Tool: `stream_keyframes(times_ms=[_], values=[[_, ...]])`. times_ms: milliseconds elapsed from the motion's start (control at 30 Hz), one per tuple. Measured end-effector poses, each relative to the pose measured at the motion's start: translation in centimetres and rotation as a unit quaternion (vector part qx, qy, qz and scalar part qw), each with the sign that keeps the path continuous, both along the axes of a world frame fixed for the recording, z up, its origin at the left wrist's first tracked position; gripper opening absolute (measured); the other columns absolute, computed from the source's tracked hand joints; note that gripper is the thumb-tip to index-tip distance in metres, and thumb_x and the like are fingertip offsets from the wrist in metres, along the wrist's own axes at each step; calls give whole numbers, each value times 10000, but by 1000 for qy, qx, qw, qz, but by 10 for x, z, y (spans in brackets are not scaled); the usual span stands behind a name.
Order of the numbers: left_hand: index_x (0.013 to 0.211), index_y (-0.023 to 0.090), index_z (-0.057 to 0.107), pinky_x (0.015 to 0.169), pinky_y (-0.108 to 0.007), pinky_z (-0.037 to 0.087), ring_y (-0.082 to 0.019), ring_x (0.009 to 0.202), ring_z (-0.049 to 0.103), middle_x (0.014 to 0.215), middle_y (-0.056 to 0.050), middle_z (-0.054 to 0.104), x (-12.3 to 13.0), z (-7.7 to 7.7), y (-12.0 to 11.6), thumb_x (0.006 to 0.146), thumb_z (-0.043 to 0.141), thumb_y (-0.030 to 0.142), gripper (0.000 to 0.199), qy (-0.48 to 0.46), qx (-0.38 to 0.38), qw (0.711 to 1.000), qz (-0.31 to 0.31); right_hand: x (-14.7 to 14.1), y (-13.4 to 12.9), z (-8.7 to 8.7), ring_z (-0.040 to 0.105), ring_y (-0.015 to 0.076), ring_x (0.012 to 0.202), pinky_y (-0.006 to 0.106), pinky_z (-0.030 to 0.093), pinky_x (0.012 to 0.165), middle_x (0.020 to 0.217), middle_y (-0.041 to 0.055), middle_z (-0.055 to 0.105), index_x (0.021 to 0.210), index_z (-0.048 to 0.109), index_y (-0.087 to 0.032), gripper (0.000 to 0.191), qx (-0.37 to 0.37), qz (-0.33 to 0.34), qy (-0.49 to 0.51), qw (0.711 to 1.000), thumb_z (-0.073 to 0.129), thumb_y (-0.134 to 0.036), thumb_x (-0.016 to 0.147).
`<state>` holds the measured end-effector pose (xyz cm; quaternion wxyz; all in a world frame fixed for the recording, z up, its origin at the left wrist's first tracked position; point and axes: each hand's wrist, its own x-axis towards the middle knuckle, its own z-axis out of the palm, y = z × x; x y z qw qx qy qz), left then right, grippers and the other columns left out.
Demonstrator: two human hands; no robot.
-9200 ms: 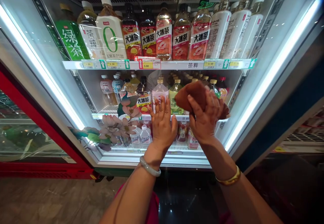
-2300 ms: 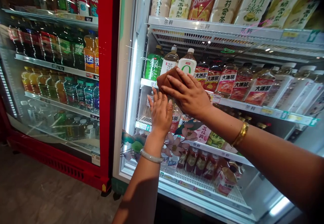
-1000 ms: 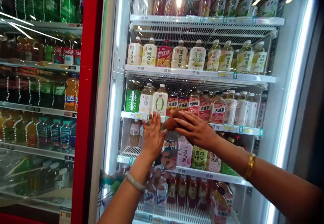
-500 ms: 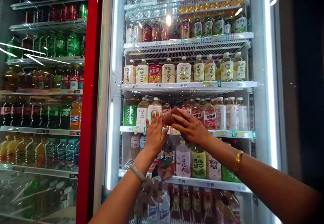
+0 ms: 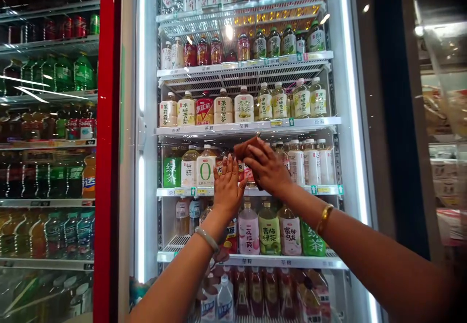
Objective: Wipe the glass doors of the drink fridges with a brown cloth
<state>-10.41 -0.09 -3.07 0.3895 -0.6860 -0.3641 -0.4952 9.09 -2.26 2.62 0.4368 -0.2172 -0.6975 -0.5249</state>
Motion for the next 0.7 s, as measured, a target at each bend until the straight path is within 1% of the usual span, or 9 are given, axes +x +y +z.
stream_keyframes(times_ms=[100,167,233,300,367,433,500,567,700], values=[[1671,133,119,1326,-568,87,-274,1619,164,1707,-174,229,6,-3,-3,1080,280,507,718,25,0,1000,-5,33,-8,-27,187,306,1609,551,454,1216,1535,79,550,1288,682,-240,378,-1,8,-101,995,594,-145,933],[1675,152,102,1330,-550,85,-267,1624,140,1715,-159,216,9,-4,-5,1077,275,517,721,46,-4,999,-6,67,-13,-31,231,301,1598,561,480,1196,1529,55,558,1285,681,-266,376,-5,-3,-141,990,583,-148,941],[1678,173,83,1335,-531,74,-256,1627,118,1723,-142,199,15,-1,-5,1073,272,532,728,58,-10,998,-6,95,-15,-20,269,291,1586,568,478,1200,1530,38,556,1288,675,-289,386,-6,-16,-124,992,570,-140,949],[1679,189,63,1337,-533,37,-248,1630,105,1730,-131,182,26,4,-6,1069,266,545,735,59,-15,998,-8,108,-14,0,283,293,1579,568,465,1213,1541,51,538,1282,675,-284,370,-7,-16,-43,999,578,-151,950],[1679,201,51,1323,-573,-33,-255,1632,97,1733,-124,169,39,11,-6,1070,250,543,727,41,-20,999,-10,104,-11,18,259,313,1585,587,428,1237,1563,80,503,1267,679,-260,346,-9,-4,52,999,618,-183,936],[1679,203,64,1294,-626,-97,-277,1632,96,1735,-128,160,51,17,-6,1071,236,539,716,14,-26,1000,-10,90,-8,24,198,331,1602,617,377,1261,1580,97,475,1263,676,-247,352,-10,5,101,995,650,-200,915],[1677,188,95,1279,-652,-105,-292,1630,115,1733,-143,156,60,20,-7,1072,227,537,711,-2,-35,999,-10,77,-6,16,146,325,1616,622,358,1270,1584,101,472,1278,668,-243,374,-15,10,80,997,651,-186,908],[1673,160,123,1292,-640,-67,-287,1629,125,1731,-159,160,65,20,-8,1071,215,547,722,0,-40,999,-14,75,-8,-3,134,300,1621,595,397,1253,1571,87,497,1290,665,-250,371,-18,14,19,1000,622,-171,929],[1673,166,139,1310,-591,-56,-264,1632,104,1730,-136,190,71,15,-11,1064,197,576,736,30,-33,999,-17,114,-21,-40,181,287,1613,564,467,1211,1545,52,538,1320,651,-273,401,-20,4,-99,995,582,-138,949]])
